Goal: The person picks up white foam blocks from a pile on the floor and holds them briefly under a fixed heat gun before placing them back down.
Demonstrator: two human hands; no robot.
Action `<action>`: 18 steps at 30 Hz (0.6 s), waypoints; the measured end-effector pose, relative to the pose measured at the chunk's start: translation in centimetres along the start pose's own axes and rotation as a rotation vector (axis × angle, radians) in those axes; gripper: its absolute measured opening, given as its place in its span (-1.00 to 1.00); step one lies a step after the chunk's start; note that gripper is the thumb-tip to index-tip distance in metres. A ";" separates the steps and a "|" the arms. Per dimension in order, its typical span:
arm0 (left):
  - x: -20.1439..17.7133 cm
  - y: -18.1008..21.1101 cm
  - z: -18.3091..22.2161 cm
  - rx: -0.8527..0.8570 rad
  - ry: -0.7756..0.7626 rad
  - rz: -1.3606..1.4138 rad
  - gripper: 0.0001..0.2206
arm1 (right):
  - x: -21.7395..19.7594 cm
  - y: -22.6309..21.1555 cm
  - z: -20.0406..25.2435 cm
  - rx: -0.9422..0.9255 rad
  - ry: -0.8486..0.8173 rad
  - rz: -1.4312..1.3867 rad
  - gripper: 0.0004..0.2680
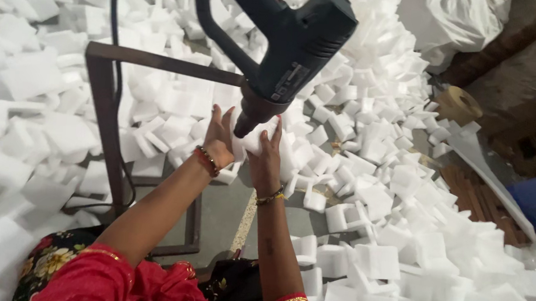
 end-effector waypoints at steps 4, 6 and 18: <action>-0.9 -0.6 0.8 -0.035 -0.091 0.030 -0.31 | 1.3 -1.1 1.4 -0.004 -0.025 0.069 -0.49; -1.6 -0.8 0.6 -0.035 -0.062 -0.022 -0.35 | 1.5 -1.1 1.8 0.014 -0.001 0.106 -0.49; -6.5 -2.6 11.3 0.651 0.141 -0.774 -0.43 | 2.3 -2.9 13.0 -0.410 -0.027 0.869 -0.52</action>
Point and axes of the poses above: each hand's wrist, its own z-axis away from the middle knuckle, its own x-axis out of the palm, y = z × x, the point moved 6 cm from there along -z, towards the middle knuckle, and after that the axes turned 9 degrees about y, right-handed, at the moved point
